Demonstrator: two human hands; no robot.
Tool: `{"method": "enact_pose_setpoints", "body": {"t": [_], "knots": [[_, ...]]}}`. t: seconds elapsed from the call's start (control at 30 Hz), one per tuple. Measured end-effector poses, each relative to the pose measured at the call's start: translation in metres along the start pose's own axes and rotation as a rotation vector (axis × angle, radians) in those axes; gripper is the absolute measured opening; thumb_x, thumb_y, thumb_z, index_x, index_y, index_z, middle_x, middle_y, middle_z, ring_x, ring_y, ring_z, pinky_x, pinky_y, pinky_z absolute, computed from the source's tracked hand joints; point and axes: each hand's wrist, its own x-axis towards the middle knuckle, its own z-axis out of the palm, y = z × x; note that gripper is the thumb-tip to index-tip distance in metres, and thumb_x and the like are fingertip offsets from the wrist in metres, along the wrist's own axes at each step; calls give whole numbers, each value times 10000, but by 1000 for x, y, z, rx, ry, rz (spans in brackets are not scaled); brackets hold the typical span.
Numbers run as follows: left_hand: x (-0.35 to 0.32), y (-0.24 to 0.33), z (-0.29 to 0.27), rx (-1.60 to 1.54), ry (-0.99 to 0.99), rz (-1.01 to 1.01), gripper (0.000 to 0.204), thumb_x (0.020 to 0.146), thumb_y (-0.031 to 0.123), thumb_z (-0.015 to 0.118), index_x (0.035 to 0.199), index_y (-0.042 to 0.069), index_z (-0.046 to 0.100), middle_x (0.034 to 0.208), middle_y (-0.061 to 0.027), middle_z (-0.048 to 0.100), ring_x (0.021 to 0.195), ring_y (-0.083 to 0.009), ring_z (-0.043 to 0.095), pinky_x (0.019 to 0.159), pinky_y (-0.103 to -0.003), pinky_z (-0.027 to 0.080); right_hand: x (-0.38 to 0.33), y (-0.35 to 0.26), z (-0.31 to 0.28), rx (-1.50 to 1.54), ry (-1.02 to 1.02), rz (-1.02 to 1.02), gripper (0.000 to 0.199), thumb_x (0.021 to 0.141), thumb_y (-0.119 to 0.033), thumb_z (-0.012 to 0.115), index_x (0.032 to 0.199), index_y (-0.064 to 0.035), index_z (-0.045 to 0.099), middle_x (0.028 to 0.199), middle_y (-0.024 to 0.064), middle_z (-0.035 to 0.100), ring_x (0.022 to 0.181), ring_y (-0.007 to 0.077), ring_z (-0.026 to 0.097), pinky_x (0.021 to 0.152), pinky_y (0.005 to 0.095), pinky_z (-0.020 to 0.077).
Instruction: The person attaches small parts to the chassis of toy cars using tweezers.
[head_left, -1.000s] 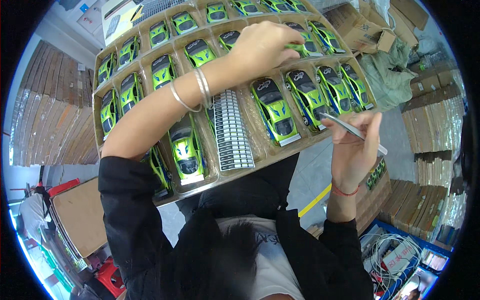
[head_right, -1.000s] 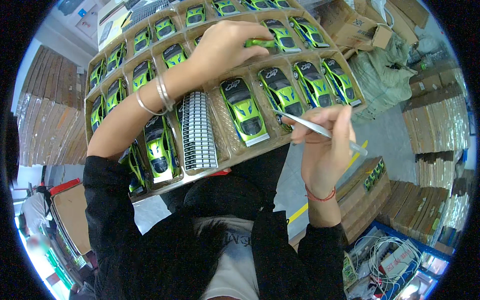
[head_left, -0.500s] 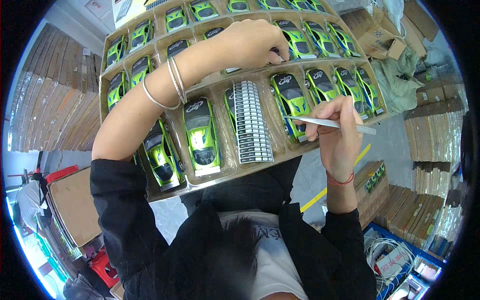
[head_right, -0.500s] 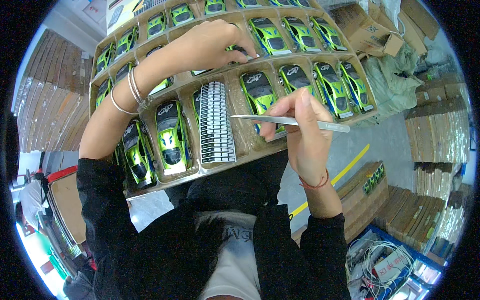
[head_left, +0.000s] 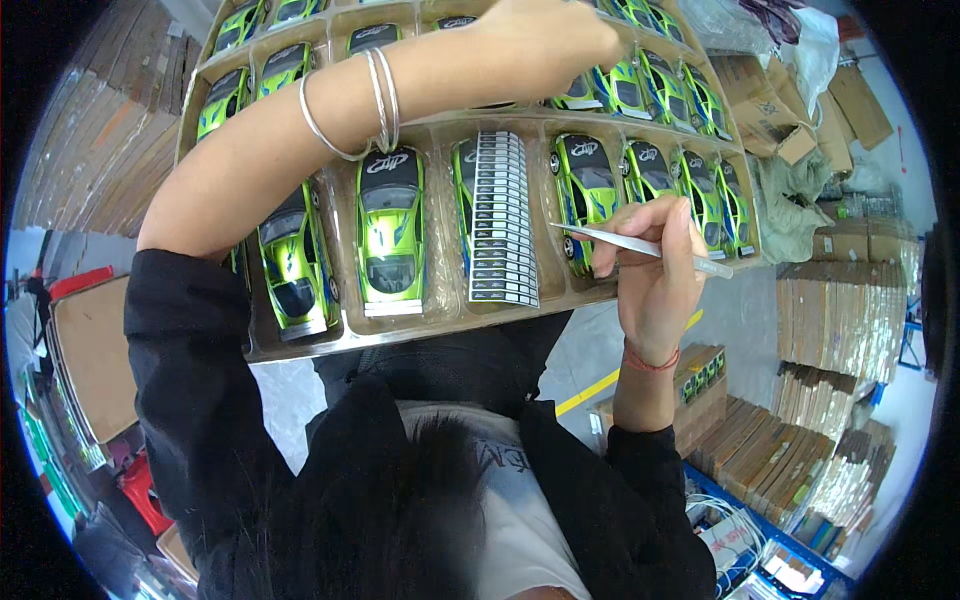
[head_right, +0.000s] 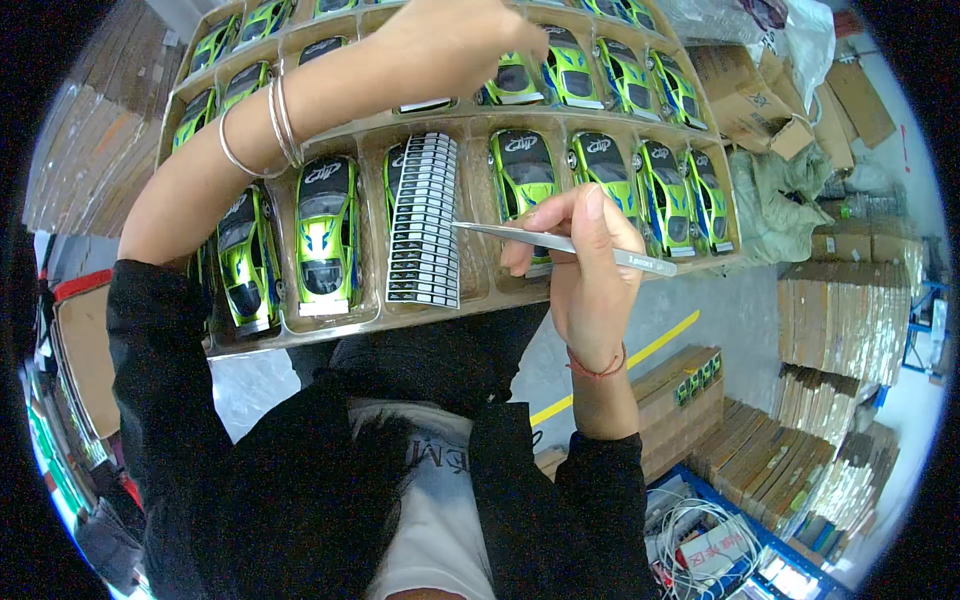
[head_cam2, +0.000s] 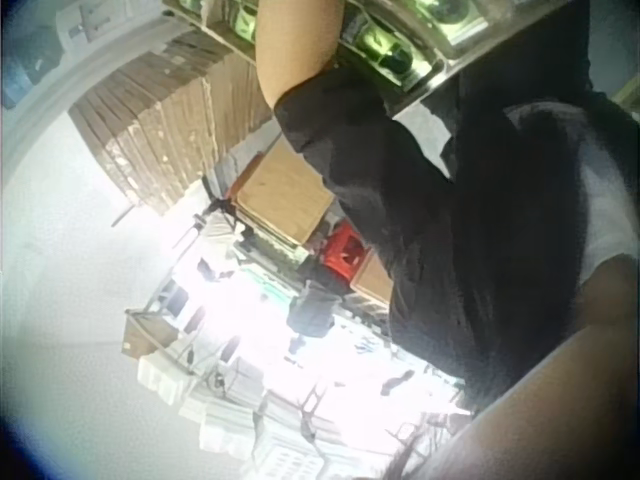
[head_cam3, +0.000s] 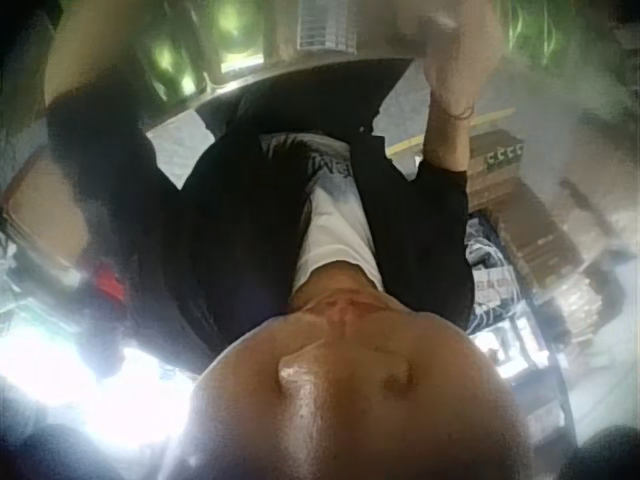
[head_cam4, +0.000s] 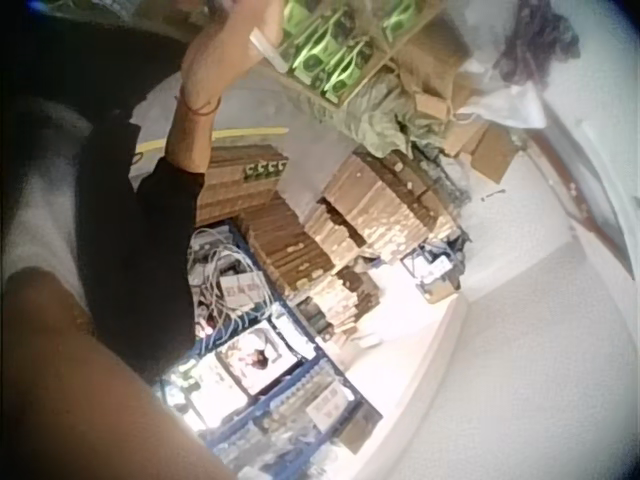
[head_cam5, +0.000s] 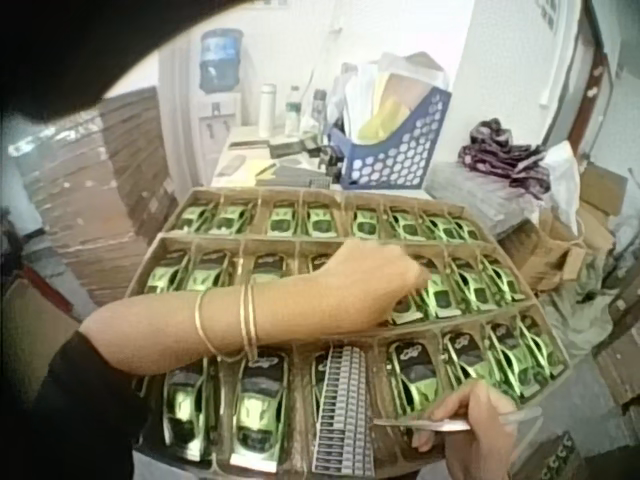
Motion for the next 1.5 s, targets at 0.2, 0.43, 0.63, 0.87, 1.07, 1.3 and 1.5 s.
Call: {"method": "enact_pose_setpoints", "body": {"t": [0.2,0.43,0.63,0.87,1.07,1.3,1.5], "knots": [[-4,-10,8,-434,119,222,269,801,94,654,1053,100,748,985,-166,722,927,-335,691,791,-443,564,-1,-3,2,-52,14,3,474,1073,-345,378,872,35,579,756,172,644,630,201,618,625,316,502],[5,-7,7,-314,-102,99,302,827,145,684,1125,119,732,1058,-170,712,984,-366,672,854,-450,547,-1,0,-2,-12,-2,-29,469,1069,-338,393,879,46,584,754,176,637,628,205,620,626,322,507],[5,1,-2,-135,-48,126,199,790,96,674,977,60,732,969,-181,710,911,-356,694,759,-465,560,-3,-1,0,-39,7,-17,464,1064,-340,409,880,47,586,760,174,633,630,208,620,622,322,508],[2,2,7,50,286,200,157,794,127,638,854,-13,670,921,-140,690,811,-301,701,609,-426,558,-4,-1,-2,-30,6,-29,460,1069,-322,395,878,52,583,755,176,633,626,216,621,605,320,510],[5,0,28,-163,550,81,165,829,135,607,928,10,646,925,-132,692,835,-300,694,661,-430,566,-2,-4,5,-78,-17,16,468,1071,-303,392,844,57,587,713,181,647,594,217,622,580,313,509],[-9,-18,17,-192,636,41,228,847,115,632,1040,-1,665,909,-169,698,817,-343,680,731,-436,557,-5,-13,26,-214,-51,24,447,1071,-283,395,829,38,589,704,176,655,590,209,632,568,309,521],[-59,-4,-22,-488,740,-7,193,867,56,704,1049,-5,724,924,-139,737,704,-160,713,591,-241,605,-5,-7,28,-168,-16,35,420,1050,-287,485,836,37,644,713,125,685,597,143,635,563,262,508]]}}
